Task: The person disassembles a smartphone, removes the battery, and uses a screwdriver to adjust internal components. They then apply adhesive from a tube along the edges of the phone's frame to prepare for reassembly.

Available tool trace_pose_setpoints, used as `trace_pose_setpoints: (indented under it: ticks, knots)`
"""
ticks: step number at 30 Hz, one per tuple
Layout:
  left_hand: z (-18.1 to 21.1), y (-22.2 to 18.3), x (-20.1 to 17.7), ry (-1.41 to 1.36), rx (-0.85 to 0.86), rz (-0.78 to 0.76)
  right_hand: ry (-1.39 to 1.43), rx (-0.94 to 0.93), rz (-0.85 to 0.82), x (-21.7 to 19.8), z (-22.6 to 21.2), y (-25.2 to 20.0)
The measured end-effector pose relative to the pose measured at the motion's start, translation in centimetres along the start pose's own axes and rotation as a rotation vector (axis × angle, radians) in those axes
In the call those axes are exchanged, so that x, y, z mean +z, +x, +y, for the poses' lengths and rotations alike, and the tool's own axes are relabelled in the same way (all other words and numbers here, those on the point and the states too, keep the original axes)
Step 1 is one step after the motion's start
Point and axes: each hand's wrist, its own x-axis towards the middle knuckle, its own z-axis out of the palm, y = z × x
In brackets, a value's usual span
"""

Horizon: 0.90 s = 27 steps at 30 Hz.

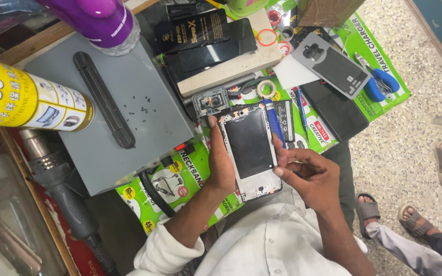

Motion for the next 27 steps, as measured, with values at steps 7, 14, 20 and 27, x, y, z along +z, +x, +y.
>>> trace_pose_setpoints:
  ticks: [7, 14, 20, 27]
  knots:
    - [-0.5, 0.6, -0.1, -0.093, -0.072, -0.18, -0.167, -0.043, 0.122, 0.4, 0.3, -0.7]
    - [-1.1, -0.5, 0.1, -0.048, 0.004, -0.21, -0.412, -0.248, 0.23, 1.3, -2.0, -1.0]
    - [-1.5, -0.4, -0.2, -0.138, -0.026, -0.204, -0.058, -0.306, 0.411, 1.2, -3.7, 0.5]
    - [-2.1, -0.1, -0.8, -0.169, -0.025, -0.209, -0.194, -0.437, 0.291, -0.1, -3.3, 0.5]
